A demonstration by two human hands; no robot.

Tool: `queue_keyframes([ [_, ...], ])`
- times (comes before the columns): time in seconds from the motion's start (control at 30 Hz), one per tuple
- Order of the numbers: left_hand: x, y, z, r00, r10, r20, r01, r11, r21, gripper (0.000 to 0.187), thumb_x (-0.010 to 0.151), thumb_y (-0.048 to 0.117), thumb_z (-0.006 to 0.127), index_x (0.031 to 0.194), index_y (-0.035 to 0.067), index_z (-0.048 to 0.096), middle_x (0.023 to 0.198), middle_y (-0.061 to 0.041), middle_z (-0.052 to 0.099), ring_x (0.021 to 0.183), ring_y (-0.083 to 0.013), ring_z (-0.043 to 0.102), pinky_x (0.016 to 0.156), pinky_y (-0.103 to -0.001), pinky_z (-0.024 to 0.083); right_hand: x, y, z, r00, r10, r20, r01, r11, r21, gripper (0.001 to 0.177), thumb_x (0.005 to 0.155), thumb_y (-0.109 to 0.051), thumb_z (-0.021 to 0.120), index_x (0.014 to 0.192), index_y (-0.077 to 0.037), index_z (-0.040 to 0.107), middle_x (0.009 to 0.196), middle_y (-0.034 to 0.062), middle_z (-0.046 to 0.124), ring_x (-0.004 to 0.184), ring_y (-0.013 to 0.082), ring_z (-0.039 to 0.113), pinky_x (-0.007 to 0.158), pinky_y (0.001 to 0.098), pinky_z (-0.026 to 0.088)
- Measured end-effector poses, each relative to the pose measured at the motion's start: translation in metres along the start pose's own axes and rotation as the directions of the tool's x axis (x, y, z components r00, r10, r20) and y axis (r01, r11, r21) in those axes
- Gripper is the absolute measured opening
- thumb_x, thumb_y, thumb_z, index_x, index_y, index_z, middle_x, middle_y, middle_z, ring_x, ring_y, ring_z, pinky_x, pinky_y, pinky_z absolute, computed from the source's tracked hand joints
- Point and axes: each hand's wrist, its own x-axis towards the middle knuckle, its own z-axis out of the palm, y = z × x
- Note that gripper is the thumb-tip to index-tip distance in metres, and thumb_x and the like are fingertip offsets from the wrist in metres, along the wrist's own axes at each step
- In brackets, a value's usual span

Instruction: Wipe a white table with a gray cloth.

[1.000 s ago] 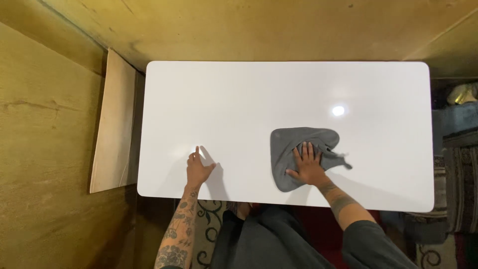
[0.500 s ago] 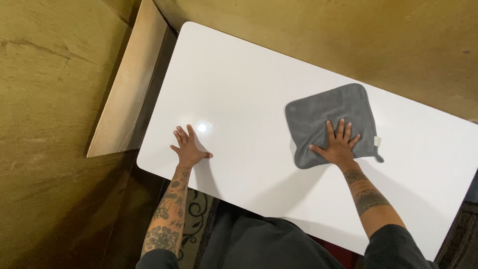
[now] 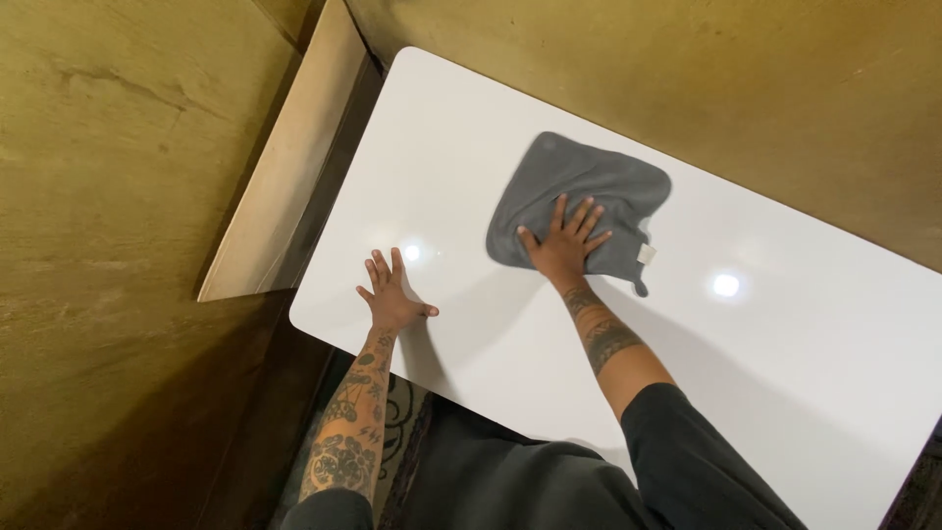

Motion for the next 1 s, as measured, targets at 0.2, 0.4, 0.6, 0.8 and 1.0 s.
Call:
queue_keyframes([
  [0.2, -0.001, 0.000, -0.004, 0.997, 0.079, 0.020, -0.079, 0.997, 0.025, 0.163, 0.050, 0.061, 0.096, 0.162, 0.021, -0.015, 0.168, -0.018, -0.025, 0.154, -0.0342, -0.027, 0.116, -0.073, -0.010, -0.055, -0.009, 0.030, 0.908, -0.403, 0.116, 0.414, 0.904, -0.106, 0.102, 0.090, -0.080, 0.049, 0.166, -0.021, 0.013, 0.167, 0.0300, -0.009, 0.153, 0.0501, -0.015, 0.112, 0.0764, -0.012],
  [0.4, -0.003, -0.004, 0.008, 0.988, 0.140, -0.068, -0.139, 0.990, 0.025, 0.153, 0.057, 0.055, 0.096, 0.162, 0.008, -0.006, 0.168, -0.024, -0.015, 0.155, -0.0407, -0.019, 0.115, -0.074, -0.004, -0.104, 0.030, 0.020, 0.811, -0.513, 0.283, 0.464, 0.857, 0.225, 0.074, 0.091, -0.051, 0.065, 0.157, -0.027, 0.041, 0.171, 0.0089, 0.021, 0.161, 0.0308, 0.014, 0.128, 0.0566, 0.001],
  [0.6, -0.005, 0.056, 0.038, 0.678, 0.597, -0.430, -0.637, 0.768, 0.063, 0.082, 0.080, 0.017, 0.071, 0.152, 0.000, 0.037, 0.160, -0.028, 0.036, 0.154, -0.0469, 0.026, 0.126, -0.059, 0.018, -0.149, 0.064, -0.026, 0.994, 0.005, -0.112, 0.045, 0.898, 0.438, 0.072, 0.092, -0.040, 0.058, 0.157, -0.019, 0.036, 0.163, 0.0137, 0.035, 0.148, 0.0330, 0.037, 0.114, 0.0494, 0.040],
  [0.8, -0.028, 0.146, 0.053, 0.638, 0.727, 0.253, -0.770, 0.608, 0.195, 0.124, 0.071, 0.044, 0.089, 0.161, 0.016, 0.010, 0.170, -0.015, -0.001, 0.156, -0.0416, -0.006, 0.118, -0.074, 0.006, -0.202, 0.126, 0.016, 0.940, 0.331, -0.082, -0.327, 0.944, 0.050, 0.095, 0.091, -0.049, 0.067, 0.160, -0.010, 0.014, 0.164, 0.0236, 0.014, 0.155, 0.0390, 0.008, 0.121, 0.0564, 0.021],
  [1.0, -0.044, 0.130, 0.043, 0.723, 0.538, 0.434, -0.687, 0.630, 0.363, 0.160, 0.051, 0.050, 0.100, 0.163, 0.027, -0.012, 0.172, -0.005, -0.023, 0.155, -0.0364, -0.023, 0.110, -0.083, -0.005, -0.234, 0.114, -0.003, 0.901, 0.390, 0.191, -0.414, 0.903, 0.113, 0.102, 0.087, -0.050, 0.069, 0.163, -0.019, 0.009, 0.173, 0.0122, -0.001, 0.159, 0.0303, -0.003, 0.123, 0.0597, 0.015],
])
